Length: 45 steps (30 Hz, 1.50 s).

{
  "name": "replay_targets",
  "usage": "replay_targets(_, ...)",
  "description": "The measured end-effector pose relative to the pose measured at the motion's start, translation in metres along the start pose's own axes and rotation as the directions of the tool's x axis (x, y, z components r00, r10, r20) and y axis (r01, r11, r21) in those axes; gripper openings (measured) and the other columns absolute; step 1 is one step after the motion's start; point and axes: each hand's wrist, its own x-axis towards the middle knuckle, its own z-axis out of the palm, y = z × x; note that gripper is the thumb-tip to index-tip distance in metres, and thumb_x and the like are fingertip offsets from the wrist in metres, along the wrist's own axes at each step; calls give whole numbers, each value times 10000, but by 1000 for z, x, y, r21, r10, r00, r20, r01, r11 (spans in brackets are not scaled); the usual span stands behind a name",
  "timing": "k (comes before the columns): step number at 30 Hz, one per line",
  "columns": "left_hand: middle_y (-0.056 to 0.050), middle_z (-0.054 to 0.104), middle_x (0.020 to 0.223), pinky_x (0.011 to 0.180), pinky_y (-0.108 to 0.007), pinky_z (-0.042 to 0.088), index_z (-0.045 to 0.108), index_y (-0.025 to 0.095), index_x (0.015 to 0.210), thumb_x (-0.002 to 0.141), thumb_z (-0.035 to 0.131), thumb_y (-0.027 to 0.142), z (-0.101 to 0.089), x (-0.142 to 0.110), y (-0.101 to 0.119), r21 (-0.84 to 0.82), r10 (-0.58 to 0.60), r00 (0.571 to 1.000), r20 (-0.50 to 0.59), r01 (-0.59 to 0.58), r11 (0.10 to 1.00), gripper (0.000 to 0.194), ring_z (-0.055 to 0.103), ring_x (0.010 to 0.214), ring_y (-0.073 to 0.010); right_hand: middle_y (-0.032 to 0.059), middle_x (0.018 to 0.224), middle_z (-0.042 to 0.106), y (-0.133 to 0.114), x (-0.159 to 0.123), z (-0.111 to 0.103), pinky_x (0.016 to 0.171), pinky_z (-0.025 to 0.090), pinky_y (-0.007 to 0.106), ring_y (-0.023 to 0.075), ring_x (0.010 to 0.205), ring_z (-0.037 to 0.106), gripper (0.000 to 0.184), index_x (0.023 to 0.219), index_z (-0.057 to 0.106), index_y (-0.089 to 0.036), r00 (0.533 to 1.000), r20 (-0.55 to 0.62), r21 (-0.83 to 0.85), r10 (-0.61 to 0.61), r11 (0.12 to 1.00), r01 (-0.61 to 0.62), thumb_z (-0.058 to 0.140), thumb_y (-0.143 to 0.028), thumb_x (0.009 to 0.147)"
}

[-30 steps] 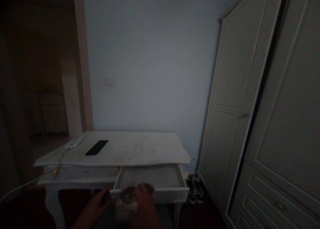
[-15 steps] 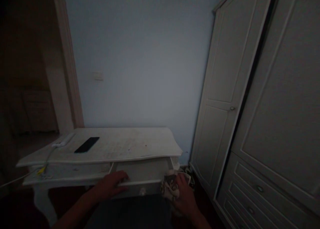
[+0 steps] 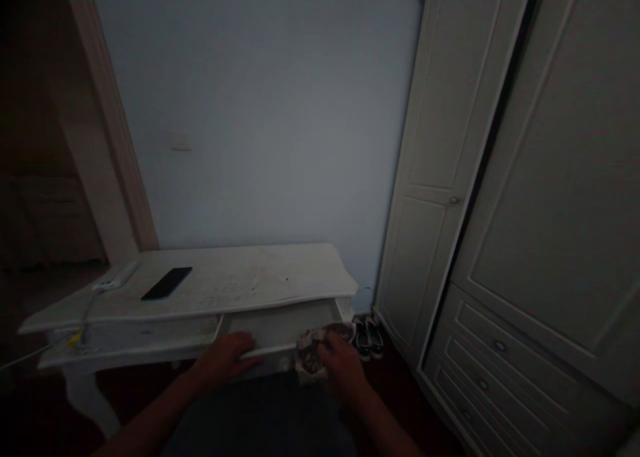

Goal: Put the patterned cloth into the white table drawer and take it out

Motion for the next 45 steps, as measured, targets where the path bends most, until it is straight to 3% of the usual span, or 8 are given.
replay_targets(4, -67, 730, 956, 787, -317, 458, 733, 238, 943, 1031, 500, 638, 0, 0, 0, 14, -20, 1000, 7, 20, 1000, 471, 687, 905, -252, 126, 1229, 622, 32, -34, 7, 842, 481, 341, 292, 1054, 633, 449, 1131, 674, -270, 997, 24, -69, 78, 995, -76, 702, -169, 694)
replay_targets(11, -69, 732, 981, 811, -333, 462, 713, 231, 964, 1040, 469, 640, 1, 0, -1, 64, -37, 998, 59, 34, 997, 482, 692, 948, -261, 59, 1053, 626, -23, -1, 46, 716, 412, 260, 210, 882, 595, 308, 1035, 662, -256, 991, -31, -51, -133, 990, 131, 737, -292, 738)
replay_targets(15, -70, 733, 997, 805, -336, 459, 705, 228, 969, 1051, 445, 637, -2, 1, -1, 55, -17, 997, 74, 13, 998, 492, 695, 947, -262, 67, 1044, 618, -9, -2, 28, 756, 429, 285, 219, 890, 590, 270, 1025, 670, -250, 982, -136, -55, -130, 991, 123, 737, -320, 773)
replay_targets(21, -68, 724, 964, 786, -327, 449, 703, 226, 945, 1052, 411, 661, -3, 1, 0, 27, 0, 999, 53, -2, 1000, 535, 688, 919, -250, 99, 1184, 624, 43, -38, -5, 816, 464, 313, 264, 1019, 627, 371, 1106, 684, -262, 999, 27, -111, 41, 993, -38, 733, -249, 739)
replay_targets(25, -71, 726, 968, 784, -328, 454, 710, 224, 959, 1055, 409, 656, -4, 2, 3, 48, -15, 997, 73, 12, 999, 535, 690, 916, -251, 97, 1217, 627, 21, -32, 15, 803, 457, 288, 254, 1035, 639, 402, 1138, 673, -261, 992, 82, -115, 94, 990, -84, 748, -244, 744)
replay_targets(31, -69, 719, 964, 788, -330, 452, 706, 228, 947, 1055, 420, 644, -4, 2, 3, 54, -19, 997, 76, 15, 998, 516, 688, 925, -254, 87, 1213, 639, -28, -4, 42, 796, 453, 293, 258, 1046, 625, 430, 1157, 651, -277, 993, 103, -56, -59, 996, 65, 776, -283, 745)
replay_targets(39, -64, 717, 983, 803, -334, 449, 705, 233, 981, 1051, 412, 654, -2, 2, 1, 41, -32, 997, 76, 29, 999, 518, 678, 923, -250, 111, 1194, 622, 16, -17, 3, 833, 464, 310, 264, 1031, 619, 424, 1144, 673, -243, 998, -35, -66, 44, 997, -47, 763, -277, 731)
replay_targets(45, -61, 715, 976, 807, -332, 451, 705, 241, 987, 1042, 421, 668, 3, 1, -2, 19, -27, 998, 52, 26, 999, 517, 679, 934, -250, 116, 1271, 618, 15, -28, 29, 808, 466, 317, 294, 1086, 634, 497, 1178, 664, -262, 986, 104, -114, 133, 986, -121, 785, -274, 696)
